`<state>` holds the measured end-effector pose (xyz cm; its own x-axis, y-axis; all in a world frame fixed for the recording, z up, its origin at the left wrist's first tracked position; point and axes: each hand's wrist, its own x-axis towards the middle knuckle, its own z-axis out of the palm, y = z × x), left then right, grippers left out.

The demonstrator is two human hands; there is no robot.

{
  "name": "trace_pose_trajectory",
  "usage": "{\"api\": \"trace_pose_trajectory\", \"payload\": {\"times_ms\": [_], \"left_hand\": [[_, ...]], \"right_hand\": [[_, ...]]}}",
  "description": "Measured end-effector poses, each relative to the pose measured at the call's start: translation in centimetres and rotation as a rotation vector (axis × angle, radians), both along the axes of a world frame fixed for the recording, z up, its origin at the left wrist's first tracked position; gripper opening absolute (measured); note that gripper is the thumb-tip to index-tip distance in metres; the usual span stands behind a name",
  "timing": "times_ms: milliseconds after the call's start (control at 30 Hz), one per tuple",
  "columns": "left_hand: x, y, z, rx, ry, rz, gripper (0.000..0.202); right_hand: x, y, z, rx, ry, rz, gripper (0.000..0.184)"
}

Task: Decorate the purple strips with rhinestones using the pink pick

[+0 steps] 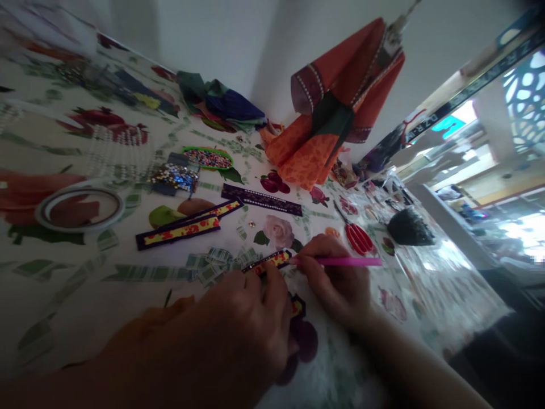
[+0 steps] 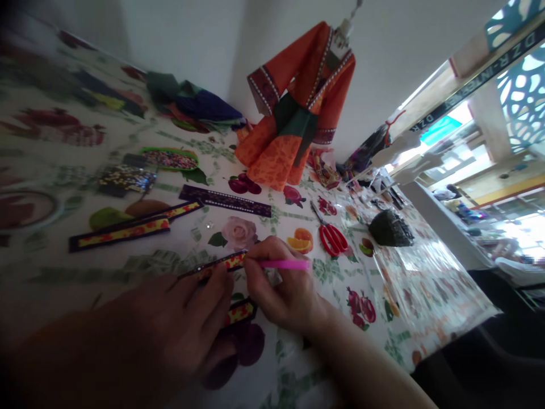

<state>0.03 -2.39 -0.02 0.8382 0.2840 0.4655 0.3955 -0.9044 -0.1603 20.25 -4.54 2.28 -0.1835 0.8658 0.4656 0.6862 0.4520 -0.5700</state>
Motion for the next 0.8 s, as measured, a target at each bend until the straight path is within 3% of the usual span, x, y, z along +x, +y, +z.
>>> {"api": "trace_pose_trajectory", "payload": {"times_ms": [300, 600, 800], "left_hand": [[0.1, -0.6, 0.6, 0.11, -0.064, -0.077, 0.04], [0.0, -1.6, 0.7, 0.069, -0.09, -0.078, 0.03], [0.0, -1.4, 0.6, 0.038, -0.124, -0.173, 0.042]], "right_hand": [[0.1, 0.3, -0.4, -0.065, -0.006, -0.016, 0.011], [0.2, -0.7, 0.1, 0.007, 0.07, 0.001, 0.015], [0.4, -1.3, 0.4, 0.063, 0.025, 0.104, 0.024]]}}
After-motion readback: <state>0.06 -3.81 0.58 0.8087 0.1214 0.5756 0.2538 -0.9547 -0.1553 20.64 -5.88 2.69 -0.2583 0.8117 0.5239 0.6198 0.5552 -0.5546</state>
